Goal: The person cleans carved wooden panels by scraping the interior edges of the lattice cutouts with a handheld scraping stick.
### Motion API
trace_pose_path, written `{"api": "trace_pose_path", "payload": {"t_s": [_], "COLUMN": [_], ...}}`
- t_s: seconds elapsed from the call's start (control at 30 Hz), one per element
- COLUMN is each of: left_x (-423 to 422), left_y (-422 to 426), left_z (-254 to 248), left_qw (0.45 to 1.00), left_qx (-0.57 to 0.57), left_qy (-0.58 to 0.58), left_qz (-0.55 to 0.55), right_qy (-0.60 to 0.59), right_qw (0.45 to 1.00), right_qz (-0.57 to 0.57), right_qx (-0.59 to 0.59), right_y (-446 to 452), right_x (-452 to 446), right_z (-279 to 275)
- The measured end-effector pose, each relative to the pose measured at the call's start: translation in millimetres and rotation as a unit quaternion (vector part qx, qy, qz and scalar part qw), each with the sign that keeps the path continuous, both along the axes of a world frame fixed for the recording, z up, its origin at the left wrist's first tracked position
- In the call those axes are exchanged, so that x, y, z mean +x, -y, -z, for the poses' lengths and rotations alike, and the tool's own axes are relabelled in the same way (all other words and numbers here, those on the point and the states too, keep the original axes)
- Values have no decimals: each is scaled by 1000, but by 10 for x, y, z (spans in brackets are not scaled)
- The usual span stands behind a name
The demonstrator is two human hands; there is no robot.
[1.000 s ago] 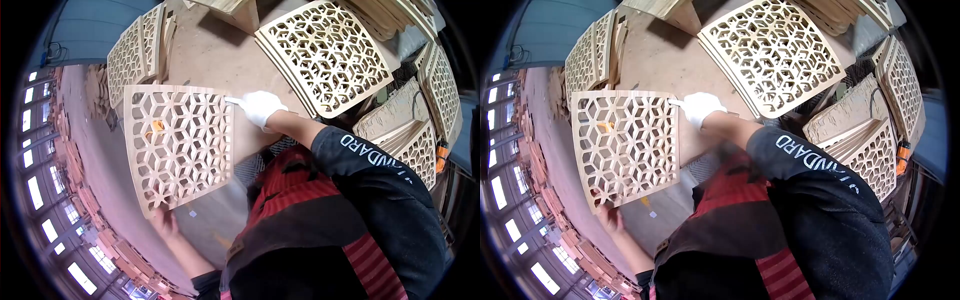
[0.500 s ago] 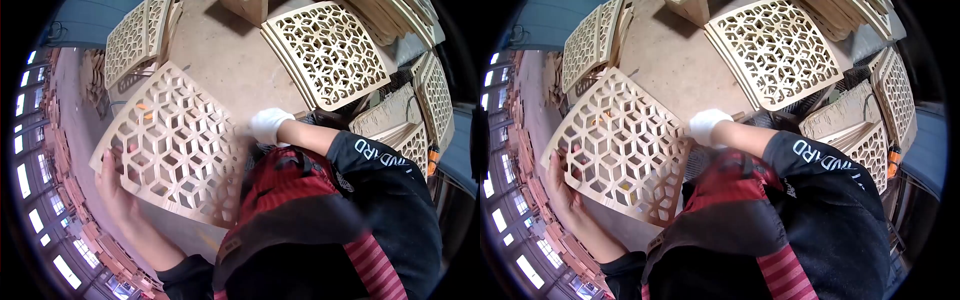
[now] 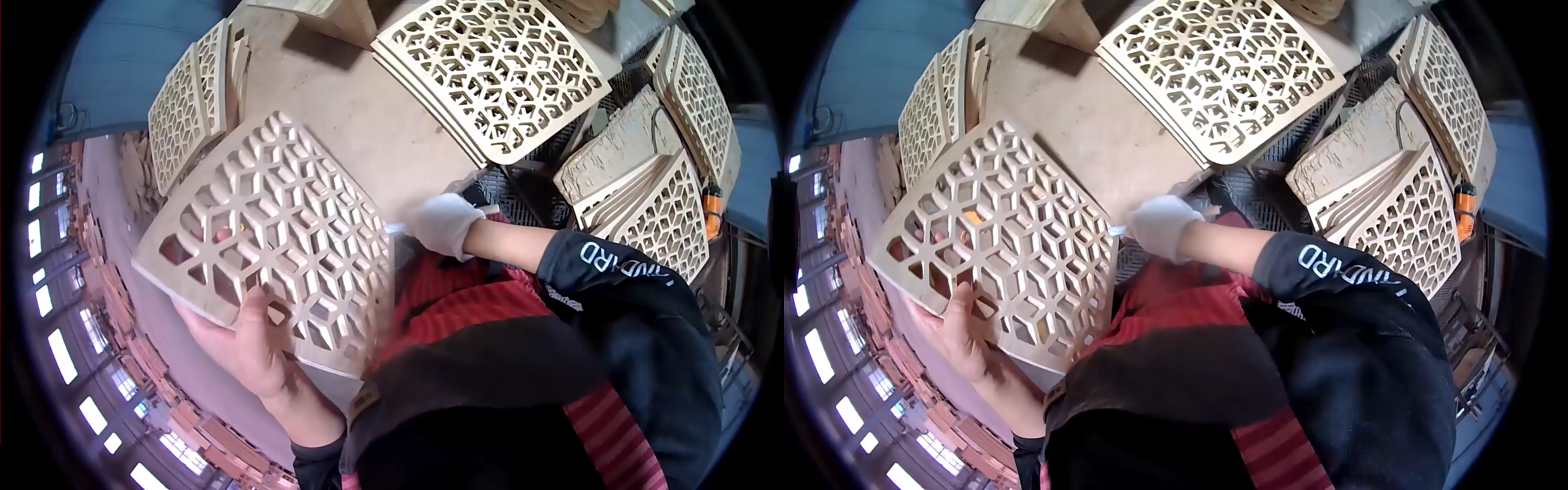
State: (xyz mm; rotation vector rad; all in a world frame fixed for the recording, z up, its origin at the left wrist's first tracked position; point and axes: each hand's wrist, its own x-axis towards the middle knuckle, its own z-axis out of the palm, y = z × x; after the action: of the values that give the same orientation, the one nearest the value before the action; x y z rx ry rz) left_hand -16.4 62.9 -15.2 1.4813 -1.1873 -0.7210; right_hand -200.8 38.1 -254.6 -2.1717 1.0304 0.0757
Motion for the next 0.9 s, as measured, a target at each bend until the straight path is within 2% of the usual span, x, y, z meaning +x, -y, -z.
{"api": "trace_pose_path", "payload": {"t_s": [0.13,0.23,0.27,0.37,0.4,0.5,0.53,0.63,0.67,0.77,0.8,0.9], "left_x": [-122,-138,-97,-151,-212,-218,-207,-171,-180,-299,-350,-176], "left_y": [10,61,78,132,148,197,202,212,209,192,197,216], "left_z": [-3,-49,-52,-47,-67,-62,-77,-64,-73,-54,-40,-47], "left_qw": [1000,999,999,999,998,997,996,998,997,995,995,997], "left_qx": [11,27,31,37,47,49,54,44,54,50,35,22], "left_qy": [11,30,33,34,49,64,67,48,54,80,82,76], "left_qz": [-5,-7,-10,-13,-16,-8,-10,-5,-11,-23,-32,-14], "right_qy": [91,177,133,126,130,110,85,63,130,168,163,121], "right_qw": [990,978,988,988,988,988,995,994,986,970,974,989], "right_qz": [27,68,72,76,28,45,53,85,100,174,125,90], "right_qx": [-104,-86,-33,-55,-76,-93,7,39,20,-14,-96,10], "right_y": [24,-65,-84,-72,28,60,58,7,9,82,105,43], "right_x": [240,126,26,19,18,161,115,43,46,330,334,163], "right_z": [80,126,66,124,-14,43,-48,26,47,322,282,136]}}
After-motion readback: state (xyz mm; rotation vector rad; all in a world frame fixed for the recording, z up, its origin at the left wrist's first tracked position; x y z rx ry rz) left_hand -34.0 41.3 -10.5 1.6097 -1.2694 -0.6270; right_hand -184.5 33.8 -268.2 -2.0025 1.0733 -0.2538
